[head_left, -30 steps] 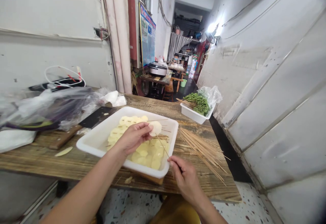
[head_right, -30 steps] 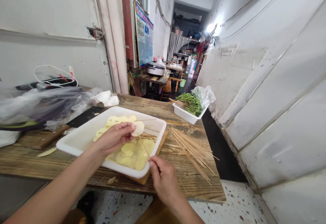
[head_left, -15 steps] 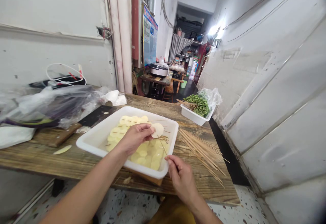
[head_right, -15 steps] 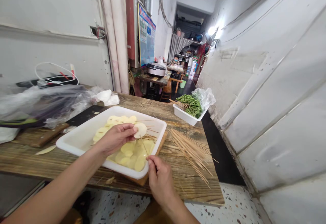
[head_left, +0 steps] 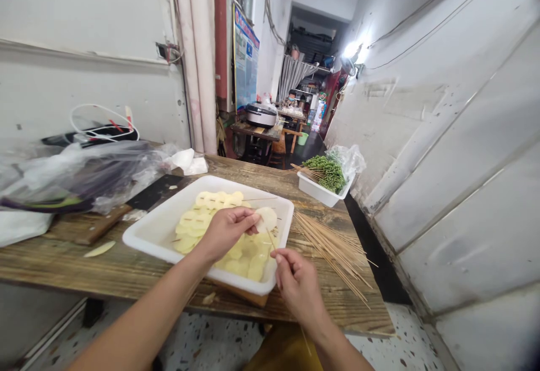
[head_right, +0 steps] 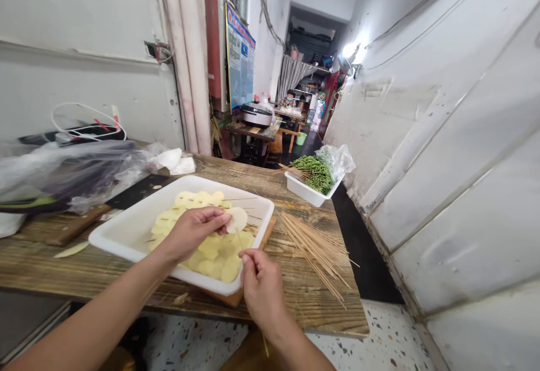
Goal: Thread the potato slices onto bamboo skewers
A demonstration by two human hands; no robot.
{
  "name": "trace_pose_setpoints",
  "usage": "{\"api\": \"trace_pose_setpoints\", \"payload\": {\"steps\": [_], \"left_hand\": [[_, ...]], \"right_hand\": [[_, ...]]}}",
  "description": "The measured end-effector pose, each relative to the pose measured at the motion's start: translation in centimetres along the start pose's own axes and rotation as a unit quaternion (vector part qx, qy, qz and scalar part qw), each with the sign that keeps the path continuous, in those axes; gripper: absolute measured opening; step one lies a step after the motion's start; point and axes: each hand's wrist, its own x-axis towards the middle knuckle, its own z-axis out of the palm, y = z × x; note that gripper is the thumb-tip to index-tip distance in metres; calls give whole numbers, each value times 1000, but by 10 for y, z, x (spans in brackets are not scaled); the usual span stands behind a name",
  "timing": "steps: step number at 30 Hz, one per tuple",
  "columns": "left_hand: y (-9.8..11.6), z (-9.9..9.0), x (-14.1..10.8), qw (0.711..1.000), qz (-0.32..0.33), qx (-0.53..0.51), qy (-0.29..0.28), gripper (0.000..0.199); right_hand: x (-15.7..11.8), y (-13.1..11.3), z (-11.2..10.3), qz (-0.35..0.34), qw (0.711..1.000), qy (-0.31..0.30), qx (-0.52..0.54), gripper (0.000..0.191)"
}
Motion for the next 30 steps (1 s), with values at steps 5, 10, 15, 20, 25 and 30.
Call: {"api": "trace_pose_setpoints", "payload": {"steps": [5,10,15,20,25,30], "left_hand": [[-8,-5,3,999,4,-14,33,23],[-16,-12,7,989,11,-27,148,23],[-4,3,-5,1000,-1,1,6,19],[-3,6,-4,978,-64,7,-197,23],[-24,6,14,976,-22,151,-154,21],[-37,27,19,925,-9,300,-235,40]], "right_hand": [[6,-6,-11,-34,996,-30,-80,22],[-12,-7,-33,-65,984,-87,-141,22],[-10,-7,-32,-72,986,-49,-145,25],[6,2,-32,-68,990,-3,-123,26],[9,15,-47,-10,991,66,-113,26],[6,22,-46,18,994,60,-88,28]]}}
